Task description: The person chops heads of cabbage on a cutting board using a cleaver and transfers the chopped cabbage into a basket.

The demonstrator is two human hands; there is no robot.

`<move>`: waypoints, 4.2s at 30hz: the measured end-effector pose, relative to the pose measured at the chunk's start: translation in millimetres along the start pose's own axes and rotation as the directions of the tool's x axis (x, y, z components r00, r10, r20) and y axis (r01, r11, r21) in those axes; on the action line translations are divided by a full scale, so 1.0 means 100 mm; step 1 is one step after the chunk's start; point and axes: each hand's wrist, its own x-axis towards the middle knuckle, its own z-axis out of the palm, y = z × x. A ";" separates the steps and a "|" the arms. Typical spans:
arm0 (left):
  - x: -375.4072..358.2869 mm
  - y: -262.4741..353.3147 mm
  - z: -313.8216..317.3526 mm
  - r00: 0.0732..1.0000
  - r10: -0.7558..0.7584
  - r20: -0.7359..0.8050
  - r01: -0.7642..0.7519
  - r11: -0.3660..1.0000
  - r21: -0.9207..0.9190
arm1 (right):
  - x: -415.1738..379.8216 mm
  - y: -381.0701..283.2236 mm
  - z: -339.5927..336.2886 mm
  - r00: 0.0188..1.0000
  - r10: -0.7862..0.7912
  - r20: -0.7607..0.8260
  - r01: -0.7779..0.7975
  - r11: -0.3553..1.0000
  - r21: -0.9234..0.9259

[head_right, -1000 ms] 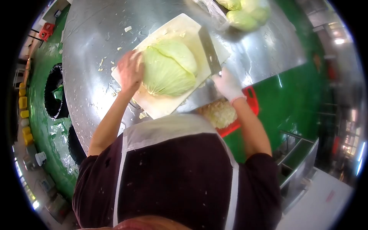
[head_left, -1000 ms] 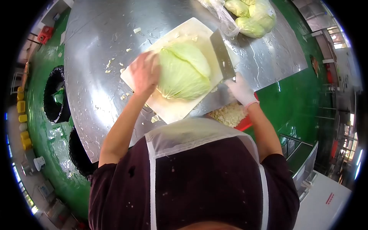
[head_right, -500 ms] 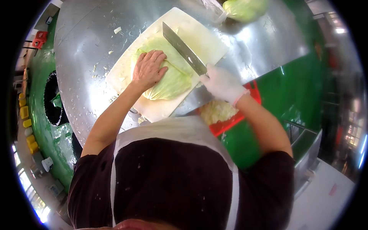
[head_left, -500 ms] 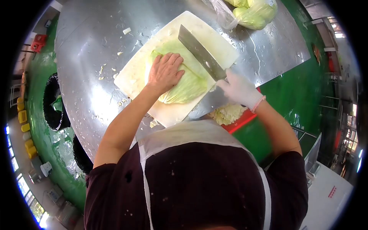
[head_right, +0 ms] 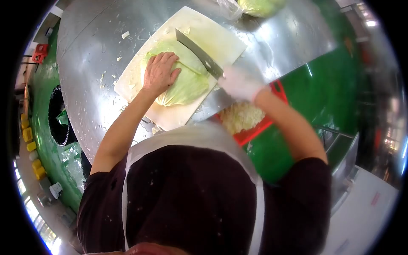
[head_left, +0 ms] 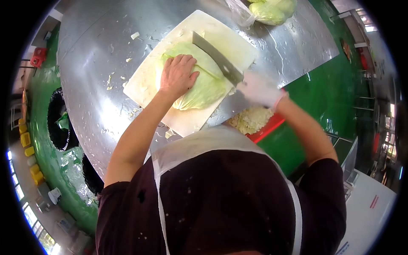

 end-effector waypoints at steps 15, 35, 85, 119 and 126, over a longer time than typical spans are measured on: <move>0.00 -0.04 0.10 0.996 -0.045 -0.083 0.043 0.998 -0.035 | -0.15 -0.41 -0.17 0.998 -0.059 0.013 0.060 0.992 -0.109; -0.11 0.00 0.05 0.993 -0.039 -0.110 0.034 0.998 -0.053 | -0.19 -0.14 0.29 1.000 0.002 0.000 -0.002 0.998 -0.060; -0.53 -0.36 0.10 0.852 -0.129 -0.508 0.003 0.970 -0.241 | -0.19 -0.79 0.22 0.989 -0.026 -0.144 0.011 0.994 -0.107; -0.52 -0.37 0.23 0.861 -0.182 -0.475 0.001 0.935 -0.356 | -0.19 -0.82 0.52 0.997 -0.012 0.082 0.029 0.977 -0.213; -0.74 -0.39 0.19 0.770 -0.254 -0.586 0.017 0.926 -0.378 | -0.52 -1.14 -0.06 0.997 -0.071 -0.010 0.068 0.983 -0.170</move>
